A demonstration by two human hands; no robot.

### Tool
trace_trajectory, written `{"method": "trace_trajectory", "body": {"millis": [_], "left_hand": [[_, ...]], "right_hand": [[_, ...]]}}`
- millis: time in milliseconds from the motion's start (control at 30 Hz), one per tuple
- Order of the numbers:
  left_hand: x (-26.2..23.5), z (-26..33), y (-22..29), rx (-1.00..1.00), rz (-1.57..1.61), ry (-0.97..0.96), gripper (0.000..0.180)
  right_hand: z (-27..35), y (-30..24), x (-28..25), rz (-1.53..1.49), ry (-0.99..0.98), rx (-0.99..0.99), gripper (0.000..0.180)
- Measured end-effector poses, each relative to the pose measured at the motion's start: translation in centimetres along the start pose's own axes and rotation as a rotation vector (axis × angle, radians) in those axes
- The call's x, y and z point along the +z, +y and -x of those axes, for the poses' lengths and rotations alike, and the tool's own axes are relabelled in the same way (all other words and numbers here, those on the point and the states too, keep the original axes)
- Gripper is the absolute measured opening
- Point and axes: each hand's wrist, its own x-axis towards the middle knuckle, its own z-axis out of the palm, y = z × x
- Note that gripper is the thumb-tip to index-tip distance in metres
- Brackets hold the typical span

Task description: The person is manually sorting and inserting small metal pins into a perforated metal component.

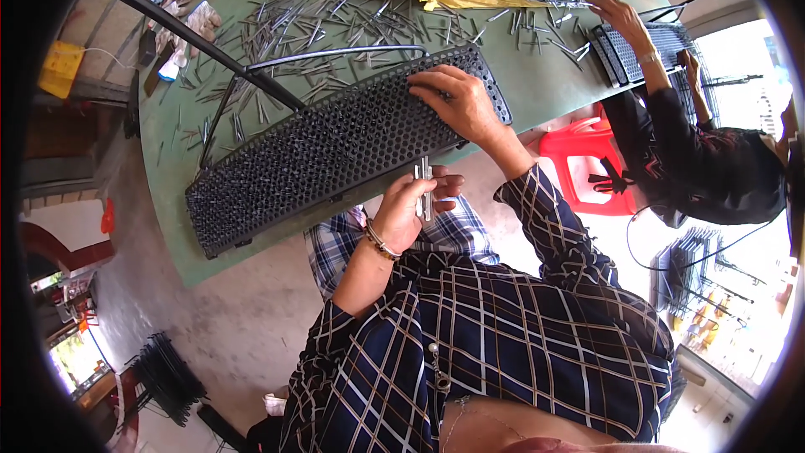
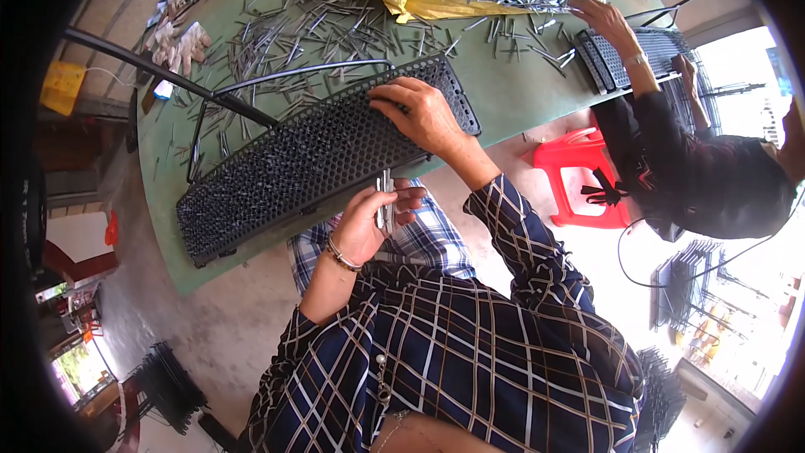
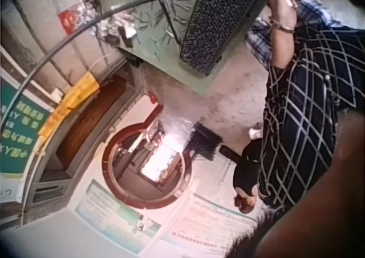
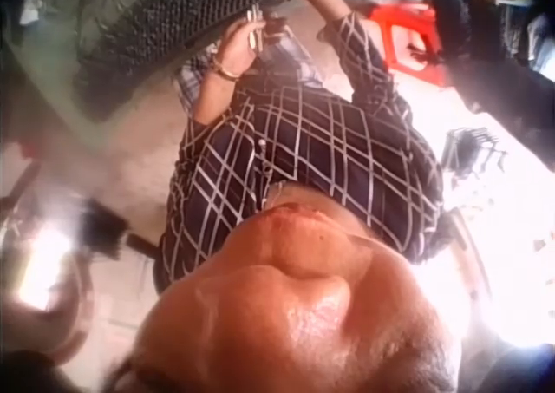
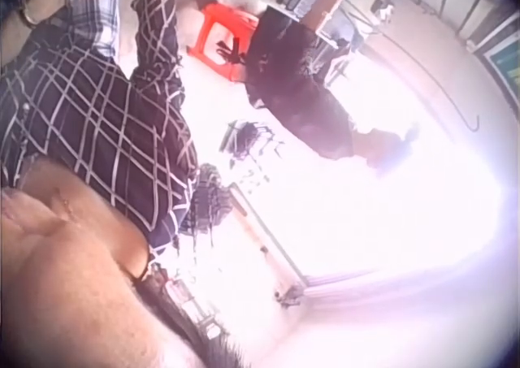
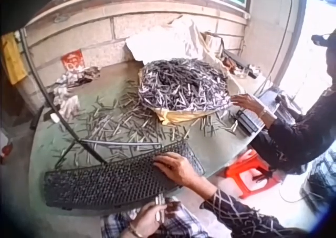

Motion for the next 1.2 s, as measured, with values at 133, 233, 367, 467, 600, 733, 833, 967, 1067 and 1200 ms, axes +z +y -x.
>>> {"method": "trace_trajectory", "body": {"millis": [133, 233, 367, 467, 600, 733, 833, 967, 1067, 1200], "left_hand": [[0.33, 0.10, -0.03, -0.008, -0.046, -0.018, 0.026], [0.24, 0.11, -0.16, -0.029, -0.064, -0.014, 0.025], [0.02, -0.02, -0.32, -0.037, -0.063, -0.009, 0.024], [0.09, -0.09, -0.19, -0.035, -0.057, -0.021, 0.025], [0.67, 0.37, 0.38, -0.109, -0.060, -0.028, 0.026], [0.47, 0.25, 0.24, -0.125, -0.069, -0.024, 0.028], [0.05, -0.11, 0.22, -0.077, -0.058, -0.017, 0.028], [0.05, -0.29, 0.25, -0.038, -0.069, 0.028, 0.028], [0.21, -0.28, 0.19, -0.052, -0.047, 0.036, 0.028], [0.21, -0.06, -0.01, -0.050, -0.028, 0.037, 0.028]], "right_hand": [[0.29, 0.38, 0.20, 0.004, 0.058, -0.040, 0.017], [0.37, 0.35, 0.30, 0.004, 0.072, -0.052, 0.018], [0.43, 0.29, 0.47, 0.023, 0.043, -0.065, 0.018], [0.30, 0.34, 0.34, 0.038, 0.040, -0.097, 0.020], [0.45, 0.39, 0.40, 0.053, 0.063, -0.075, 0.021], [0.47, 0.41, 0.56, 0.006, 0.133, 0.018, 0.020], [0.47, 0.34, 0.78, 0.031, 0.135, -0.006, 0.019], [0.63, 0.50, 0.81, 0.118, 0.123, -0.113, 0.019], [0.60, 0.52, 0.71, 0.127, 0.125, -0.110, 0.020], [0.61, 0.21, 0.96, 0.105, 0.154, -0.086, 0.020]]}}
